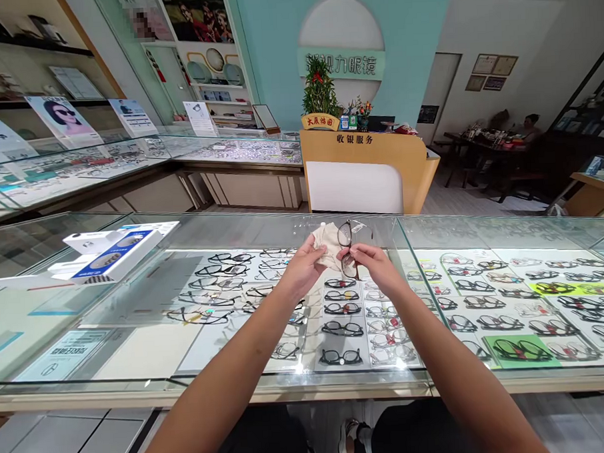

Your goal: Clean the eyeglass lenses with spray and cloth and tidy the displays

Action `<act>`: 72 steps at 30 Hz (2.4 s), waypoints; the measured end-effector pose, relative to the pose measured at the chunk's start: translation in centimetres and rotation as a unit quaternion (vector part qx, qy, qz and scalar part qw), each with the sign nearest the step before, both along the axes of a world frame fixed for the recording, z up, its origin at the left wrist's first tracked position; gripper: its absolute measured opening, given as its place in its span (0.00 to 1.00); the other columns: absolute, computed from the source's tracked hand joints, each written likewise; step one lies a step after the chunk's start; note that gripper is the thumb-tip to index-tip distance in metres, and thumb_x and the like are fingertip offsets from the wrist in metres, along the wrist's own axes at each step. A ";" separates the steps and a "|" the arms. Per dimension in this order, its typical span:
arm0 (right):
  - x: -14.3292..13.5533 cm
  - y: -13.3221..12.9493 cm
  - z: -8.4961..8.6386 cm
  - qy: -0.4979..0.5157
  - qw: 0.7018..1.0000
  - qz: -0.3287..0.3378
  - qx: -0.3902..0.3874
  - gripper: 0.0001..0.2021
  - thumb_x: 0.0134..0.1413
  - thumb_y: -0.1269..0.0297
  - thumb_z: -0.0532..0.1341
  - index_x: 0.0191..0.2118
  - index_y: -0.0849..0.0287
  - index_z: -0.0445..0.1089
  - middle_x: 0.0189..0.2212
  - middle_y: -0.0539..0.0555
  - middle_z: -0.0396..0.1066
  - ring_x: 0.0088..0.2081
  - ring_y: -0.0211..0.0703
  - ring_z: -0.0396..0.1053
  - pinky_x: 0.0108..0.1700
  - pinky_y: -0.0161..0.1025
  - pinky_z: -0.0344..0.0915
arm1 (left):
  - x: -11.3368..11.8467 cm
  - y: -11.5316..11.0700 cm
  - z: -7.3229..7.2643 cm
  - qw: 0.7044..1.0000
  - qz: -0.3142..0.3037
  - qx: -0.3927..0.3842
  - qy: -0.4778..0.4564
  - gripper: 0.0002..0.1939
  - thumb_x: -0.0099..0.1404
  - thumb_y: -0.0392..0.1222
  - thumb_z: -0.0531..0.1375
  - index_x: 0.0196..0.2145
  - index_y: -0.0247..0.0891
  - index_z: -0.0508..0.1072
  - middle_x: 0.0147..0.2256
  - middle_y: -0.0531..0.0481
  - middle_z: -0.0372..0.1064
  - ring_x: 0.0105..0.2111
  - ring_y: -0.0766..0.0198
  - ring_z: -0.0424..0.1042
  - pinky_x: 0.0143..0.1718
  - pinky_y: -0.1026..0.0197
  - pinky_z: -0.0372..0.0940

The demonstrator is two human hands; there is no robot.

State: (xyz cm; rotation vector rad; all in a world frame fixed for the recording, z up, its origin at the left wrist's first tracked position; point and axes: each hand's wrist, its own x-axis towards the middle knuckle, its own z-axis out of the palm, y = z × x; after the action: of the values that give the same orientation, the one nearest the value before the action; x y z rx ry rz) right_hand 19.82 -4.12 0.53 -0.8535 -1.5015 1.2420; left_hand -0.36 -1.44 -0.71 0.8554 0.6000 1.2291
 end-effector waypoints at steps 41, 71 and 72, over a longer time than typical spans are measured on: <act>0.1 -0.4 0.5 0.034 0.999 0.011 -0.018 0.17 0.64 0.46 0.66 0.41 0.55 0.82 0.43 0.56 0.81 0.41 0.45 0.70 0.47 0.42 0.63 | -1.1 -1.3 1.9 0.885 0.287 0.194 0.312 0.24 0.55 0.49 0.77 0.45 0.45 0.75 0.39 0.49 0.72 0.41 0.55 0.70 0.41 0.58 0.61; -0.9 -0.4 -0.2 -0.006 0.999 0.024 -0.029 0.15 0.65 0.48 0.63 0.37 0.53 0.81 0.41 0.53 0.79 0.38 0.44 0.67 0.45 0.42 0.62 | 0.6 -0.9 0.5 0.975 0.136 0.100 0.146 0.22 0.62 0.63 0.71 0.31 0.38 0.80 0.57 0.42 0.73 0.50 0.54 0.73 0.48 0.54 0.70; -1.0 -0.5 -0.2 -0.007 0.999 0.033 -0.027 0.15 0.65 0.48 0.63 0.37 0.53 0.81 0.41 0.53 0.79 0.38 0.44 0.67 0.45 0.42 0.63 | 0.6 -0.8 0.3 0.972 0.146 0.103 0.153 0.21 0.61 0.61 0.72 0.32 0.39 0.80 0.55 0.43 0.74 0.49 0.56 0.73 0.47 0.56 0.70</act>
State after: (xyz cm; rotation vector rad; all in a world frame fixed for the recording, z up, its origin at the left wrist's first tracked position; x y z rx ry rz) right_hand 18.85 -4.62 0.35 -0.8555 -1.5238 1.3334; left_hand 0.21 -2.26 -0.37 1.1750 0.8806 1.4545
